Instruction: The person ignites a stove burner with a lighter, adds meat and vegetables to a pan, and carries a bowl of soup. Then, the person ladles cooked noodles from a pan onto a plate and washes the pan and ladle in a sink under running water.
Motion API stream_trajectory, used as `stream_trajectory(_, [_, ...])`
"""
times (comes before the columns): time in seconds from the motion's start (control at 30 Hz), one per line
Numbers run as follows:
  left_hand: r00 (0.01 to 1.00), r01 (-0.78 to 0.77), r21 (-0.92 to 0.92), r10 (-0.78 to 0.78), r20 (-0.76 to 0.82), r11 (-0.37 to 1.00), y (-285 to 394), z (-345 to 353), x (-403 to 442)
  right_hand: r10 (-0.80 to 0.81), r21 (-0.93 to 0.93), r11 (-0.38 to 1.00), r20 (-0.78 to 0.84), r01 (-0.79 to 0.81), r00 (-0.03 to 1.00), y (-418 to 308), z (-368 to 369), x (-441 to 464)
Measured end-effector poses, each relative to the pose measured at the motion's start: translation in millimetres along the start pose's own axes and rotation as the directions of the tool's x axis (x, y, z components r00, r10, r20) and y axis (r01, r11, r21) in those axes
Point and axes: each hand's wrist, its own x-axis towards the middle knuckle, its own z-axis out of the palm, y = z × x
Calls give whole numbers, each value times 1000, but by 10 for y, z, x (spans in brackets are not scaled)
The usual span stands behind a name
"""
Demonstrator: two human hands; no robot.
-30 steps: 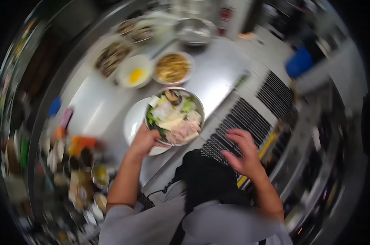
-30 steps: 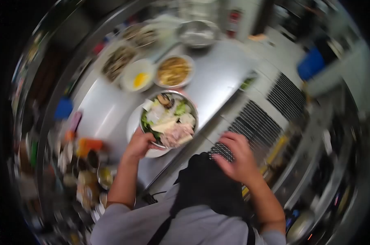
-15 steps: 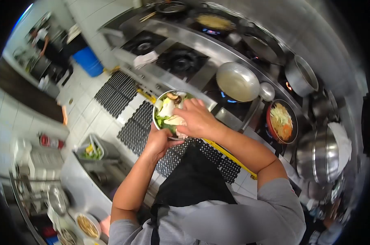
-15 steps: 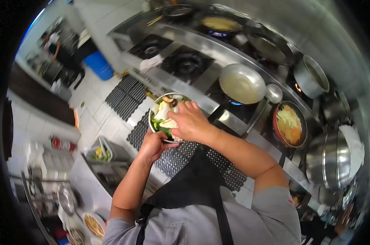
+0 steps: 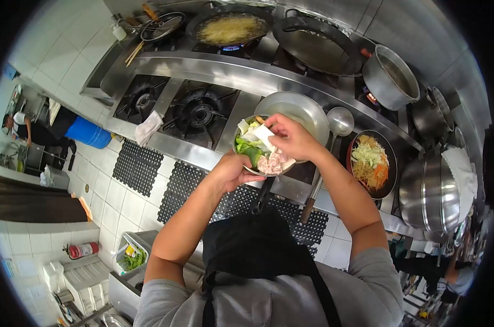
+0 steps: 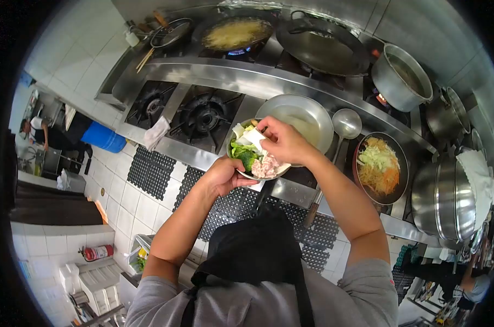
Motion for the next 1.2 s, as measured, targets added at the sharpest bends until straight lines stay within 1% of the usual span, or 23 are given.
stream_trajectory(0.1, [998, 67, 59, -67, 3, 996, 76, -14, 196, 43, 145, 989, -177, -18, 983, 125, -209, 136])
stream_trajectory(0.17, [999, 48, 117, -49, 2, 992, 98, -23, 246, 19, 151, 988, -295, 27, 955, 170, -381, 151])
stream_trajectory(0.23, [997, -3, 193, 17, -69, 981, 102, -98, 299, 71, 280, 955, -529, 95, 845, 184, -530, 105])
stream_trajectory(0.27, [998, 3, 216, 10, -62, 976, 140, -141, 283, 81, 285, 954, -540, 92, 838, 307, -576, 87])
stream_trajectory(0.33, [998, 16, 233, -1, -68, 972, 182, -242, 249, 107, -119, 971, -563, -208, 820, 679, -617, 92])
stream_trajectory(0.37, [997, 9, 242, 10, -74, 970, 227, -286, 241, 100, -123, 971, -567, -204, 818, 768, -569, 88])
stream_trajectory(0.43, [1000, 9, 216, -6, -18, 976, 276, -385, 221, 185, -539, 686, -520, -488, 834, 930, -416, 86])
stream_trajectory(0.47, [999, 27, 192, -20, -41, 981, 295, -429, 235, 177, -543, 690, -514, -478, 839, 998, -396, 108])
stream_trajectory(0.53, [997, 47, 164, -36, -69, 985, 322, -486, 204, 232, -687, 517, -463, -511, 856, 1047, -332, 111])
stream_trajectory(0.57, [994, 59, 173, -43, -97, 983, 357, -485, 172, 233, -688, 518, -458, -508, 858, 1026, -288, 115])
stream_trajectory(0.63, [991, 67, 179, -46, -122, 982, 408, -525, 164, -85, -696, 626, -510, -352, 856, 873, -250, 95])
stream_trajectory(0.67, [993, 65, 170, -47, -107, 983, 394, -576, 176, -84, -700, 623, -503, -349, 860, 639, -143, 73])
stream_trajectory(0.73, [993, 62, 157, -45, -106, 986, 403, -595, 121, 31, -460, 818, -563, -345, 826, 157, 177, 49])
stream_trajectory(0.77, [993, 56, 151, -40, -107, 987, 398, -616, 117, 28, -466, 817, -557, -341, 830, 144, 273, 19])
stream_trajectory(0.83, [997, 38, 123, -29, -73, 992, 405, -641, 87, -162, -630, 718, -567, -298, 808, 118, 453, -36])
stream_trajectory(0.87, [999, 20, 113, -14, -52, 993, 420, -629, 51, -169, -639, 713, -557, -288, 813, 121, 500, -34])
stream_trajectory(0.9, [999, 11, 101, -5, -53, 995, 427, -614, 4, 73, -288, 908, -605, -304, 793, 147, 536, -36])
stream_trajectory(0.93, [1000, -2, 88, 4, -28, 996, 433, -596, -49, 320, 112, 944, -550, -311, 772, 127, 589, -30])
stream_trajectory(0.97, [1000, -19, 77, 19, -3, 997, 459, -575, -106, 524, 491, 815, -399, -307, 753, 91, 645, -13])
stream_trajectory(1.03, [999, -44, 53, 44, 2, 998, 487, -570, -225, 529, 559, 787, -393, -261, 752, 37, 779, -44])
stream_trajectory(1.13, [963, -97, 78, 74, 258, 992, 405, -688, -330, 460, 601, 795, -504, -85, 731, 43, 816, -133])
stream_trajectory(1.17, [963, -86, 100, 57, 264, 991, 363, -704, -357, 475, 602, 790, -481, -115, 737, 151, 792, -194])
stream_trajectory(1.2, [946, -111, 62, 86, 313, 992, 233, -779, -313, 458, 547, 830, -563, -105, 688, 321, 765, -250])
